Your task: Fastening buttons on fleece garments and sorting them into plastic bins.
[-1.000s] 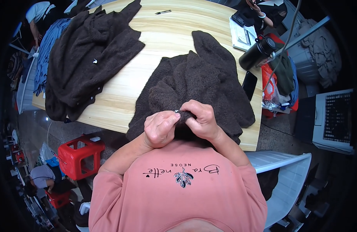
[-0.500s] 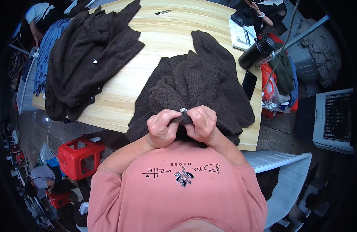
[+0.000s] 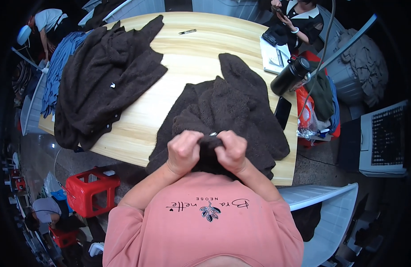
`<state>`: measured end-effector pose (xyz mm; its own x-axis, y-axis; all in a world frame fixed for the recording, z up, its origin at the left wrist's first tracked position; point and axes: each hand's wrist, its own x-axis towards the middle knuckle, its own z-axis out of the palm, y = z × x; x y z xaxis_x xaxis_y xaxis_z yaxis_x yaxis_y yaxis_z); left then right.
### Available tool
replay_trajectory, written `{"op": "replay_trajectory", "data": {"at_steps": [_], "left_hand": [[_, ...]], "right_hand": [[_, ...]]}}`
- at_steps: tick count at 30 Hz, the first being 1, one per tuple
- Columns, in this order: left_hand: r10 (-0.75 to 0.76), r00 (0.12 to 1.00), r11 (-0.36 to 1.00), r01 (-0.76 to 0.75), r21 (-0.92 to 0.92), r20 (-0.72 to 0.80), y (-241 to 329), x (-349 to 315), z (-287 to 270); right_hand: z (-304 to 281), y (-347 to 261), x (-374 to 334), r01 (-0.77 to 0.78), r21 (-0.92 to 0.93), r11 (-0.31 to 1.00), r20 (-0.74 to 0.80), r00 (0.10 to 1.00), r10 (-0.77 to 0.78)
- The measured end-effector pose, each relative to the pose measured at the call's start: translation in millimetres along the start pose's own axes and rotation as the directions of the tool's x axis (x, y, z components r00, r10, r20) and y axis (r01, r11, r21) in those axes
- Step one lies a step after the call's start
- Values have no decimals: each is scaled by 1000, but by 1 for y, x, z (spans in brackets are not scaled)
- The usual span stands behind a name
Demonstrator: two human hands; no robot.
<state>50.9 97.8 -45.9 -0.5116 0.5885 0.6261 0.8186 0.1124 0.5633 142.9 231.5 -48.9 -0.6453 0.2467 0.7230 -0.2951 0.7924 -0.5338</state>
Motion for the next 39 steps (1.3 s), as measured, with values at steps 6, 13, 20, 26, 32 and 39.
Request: {"op": "replay_trajectory", "data": {"at_steps": [6,13,20,26,32,39], "left_hand": [[-334,936,939,321,-120,-113,-30,-2,-11],[-386,874,815,473,336,-294,-108,-12,-14],[114,737,945,127,302,-667,-60,103,-149],[-59,747,662,526,534,-662,-130,91,-196],[-382,915,693,374,616,-126,-146,0,-94],[163,968,985,-147,-95,189,-6,26,17]], "right_hand": [[-31,2,7,-176,-11,984,-168,971,171],[-52,-26,14,-95,43,995,-60,993,98],[-84,-41,8,-173,130,976,-244,949,200],[-89,-18,15,-338,57,939,-393,857,332],[-74,9,-14,-461,51,886,-207,863,461],[-70,-1,-5,-453,39,890,-160,877,453]]}}
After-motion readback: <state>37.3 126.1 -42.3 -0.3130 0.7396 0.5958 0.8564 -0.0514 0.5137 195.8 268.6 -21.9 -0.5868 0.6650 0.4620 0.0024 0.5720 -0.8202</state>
